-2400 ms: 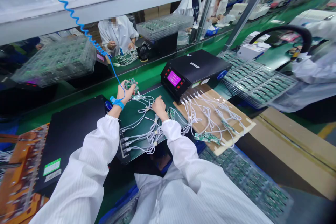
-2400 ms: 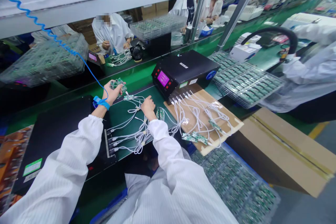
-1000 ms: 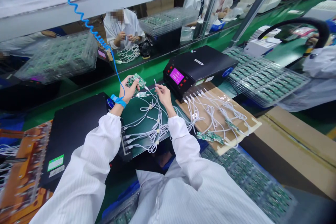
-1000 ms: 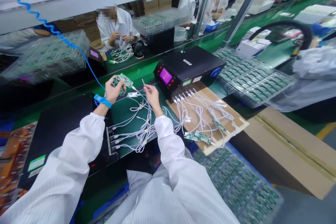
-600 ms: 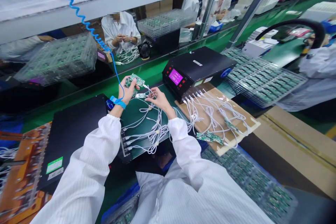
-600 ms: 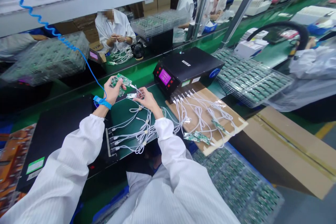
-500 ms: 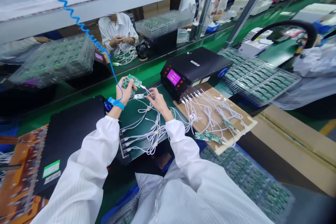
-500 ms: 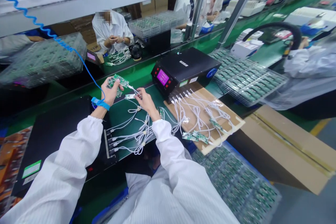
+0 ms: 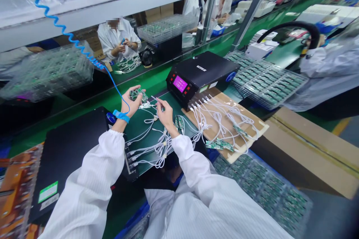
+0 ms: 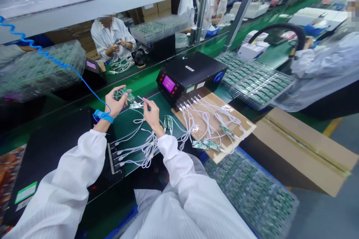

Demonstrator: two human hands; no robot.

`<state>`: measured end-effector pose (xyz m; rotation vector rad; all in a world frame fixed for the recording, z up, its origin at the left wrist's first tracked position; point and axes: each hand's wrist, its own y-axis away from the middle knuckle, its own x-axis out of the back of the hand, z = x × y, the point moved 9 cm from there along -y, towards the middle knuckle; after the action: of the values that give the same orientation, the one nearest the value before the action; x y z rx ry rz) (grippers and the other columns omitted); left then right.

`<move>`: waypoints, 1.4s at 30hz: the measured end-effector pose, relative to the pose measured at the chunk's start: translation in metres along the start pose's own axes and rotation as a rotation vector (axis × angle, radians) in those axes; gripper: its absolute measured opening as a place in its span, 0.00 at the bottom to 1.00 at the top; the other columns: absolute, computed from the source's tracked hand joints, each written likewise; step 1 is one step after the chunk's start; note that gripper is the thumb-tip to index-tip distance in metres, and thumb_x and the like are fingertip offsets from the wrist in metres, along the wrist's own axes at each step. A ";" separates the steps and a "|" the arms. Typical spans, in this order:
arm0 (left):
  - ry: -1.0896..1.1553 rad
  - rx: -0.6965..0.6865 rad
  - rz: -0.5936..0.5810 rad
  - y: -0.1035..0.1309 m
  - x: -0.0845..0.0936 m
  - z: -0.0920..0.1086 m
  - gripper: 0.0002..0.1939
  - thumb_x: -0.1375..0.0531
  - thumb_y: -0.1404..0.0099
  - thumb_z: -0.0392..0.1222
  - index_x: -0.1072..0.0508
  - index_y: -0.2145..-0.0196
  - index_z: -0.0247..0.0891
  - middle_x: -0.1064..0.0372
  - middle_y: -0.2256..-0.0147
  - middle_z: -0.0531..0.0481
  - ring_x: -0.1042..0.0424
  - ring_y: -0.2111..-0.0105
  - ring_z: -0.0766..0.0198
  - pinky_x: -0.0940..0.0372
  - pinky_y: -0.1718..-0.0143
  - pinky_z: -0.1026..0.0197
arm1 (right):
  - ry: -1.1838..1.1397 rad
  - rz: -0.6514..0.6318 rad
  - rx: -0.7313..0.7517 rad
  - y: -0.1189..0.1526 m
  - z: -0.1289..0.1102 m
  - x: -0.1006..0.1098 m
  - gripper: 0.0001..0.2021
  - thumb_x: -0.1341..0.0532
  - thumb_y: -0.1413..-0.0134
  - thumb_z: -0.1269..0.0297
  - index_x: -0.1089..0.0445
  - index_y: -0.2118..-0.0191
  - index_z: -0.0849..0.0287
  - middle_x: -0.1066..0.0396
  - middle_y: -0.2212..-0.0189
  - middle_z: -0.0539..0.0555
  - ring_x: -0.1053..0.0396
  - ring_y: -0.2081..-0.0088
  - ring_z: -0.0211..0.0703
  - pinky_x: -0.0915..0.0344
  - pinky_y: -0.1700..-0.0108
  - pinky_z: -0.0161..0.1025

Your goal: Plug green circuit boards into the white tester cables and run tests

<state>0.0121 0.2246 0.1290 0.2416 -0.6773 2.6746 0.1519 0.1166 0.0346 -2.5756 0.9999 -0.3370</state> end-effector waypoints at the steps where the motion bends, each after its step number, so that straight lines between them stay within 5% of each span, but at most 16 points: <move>1: 0.005 0.029 -0.065 0.002 -0.007 -0.001 0.21 0.32 0.40 0.45 0.24 0.51 0.34 0.20 0.59 0.43 0.34 0.82 0.73 0.35 0.77 0.65 | -0.089 0.032 -0.003 0.002 -0.004 0.001 0.19 0.45 0.30 0.56 0.23 0.45 0.58 0.22 0.59 0.55 0.27 0.60 0.42 0.28 0.52 0.39; 5: 0.109 0.187 -0.277 0.012 -0.028 -0.006 0.24 0.28 0.45 0.44 0.22 0.51 0.34 0.23 0.62 0.45 0.35 0.80 0.73 0.38 0.77 0.65 | -0.373 0.067 -0.040 0.009 -0.020 -0.001 0.17 0.37 0.36 0.50 0.19 0.55 0.57 0.25 0.66 0.52 0.29 0.67 0.39 0.28 0.61 0.37; 9: 0.273 0.332 -0.390 0.020 -0.037 -0.008 0.26 0.25 0.47 0.45 0.20 0.52 0.35 0.28 0.69 0.50 0.35 0.76 0.71 0.39 0.74 0.65 | -0.578 0.022 -0.105 0.013 -0.026 -0.006 0.18 0.36 0.37 0.49 0.22 0.50 0.56 0.25 0.68 0.50 0.28 0.70 0.37 0.27 0.62 0.38; 17: 0.507 0.497 -0.503 0.031 -0.050 -0.007 0.19 0.27 0.45 0.44 0.17 0.58 0.30 0.34 0.75 0.51 0.39 0.76 0.69 0.40 0.74 0.63 | -0.580 0.085 -0.078 0.012 -0.038 0.007 0.16 0.33 0.41 0.49 0.23 0.57 0.57 0.27 0.60 0.54 0.24 0.62 0.40 0.25 0.54 0.39; 31: 0.511 0.507 -0.537 0.034 -0.053 -0.003 0.22 0.24 0.46 0.46 0.17 0.57 0.30 0.30 0.73 0.49 0.37 0.77 0.71 0.41 0.74 0.65 | -0.355 0.070 0.088 0.015 -0.060 0.019 0.10 0.39 0.33 0.55 0.26 0.59 0.55 0.29 0.60 0.53 0.26 0.56 0.41 0.27 0.49 0.39; 42: 0.460 0.442 -0.563 0.034 -0.052 -0.005 0.21 0.24 0.46 0.47 0.18 0.58 0.32 0.32 0.74 0.51 0.39 0.77 0.71 0.42 0.75 0.65 | -0.364 0.114 0.051 0.017 -0.057 0.019 0.11 0.39 0.34 0.54 0.26 0.59 0.56 0.29 0.61 0.53 0.26 0.57 0.40 0.27 0.51 0.38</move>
<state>0.0466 0.1834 0.0973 -0.0695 0.1213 2.1743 0.1358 0.0784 0.0816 -2.4023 0.9799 0.1323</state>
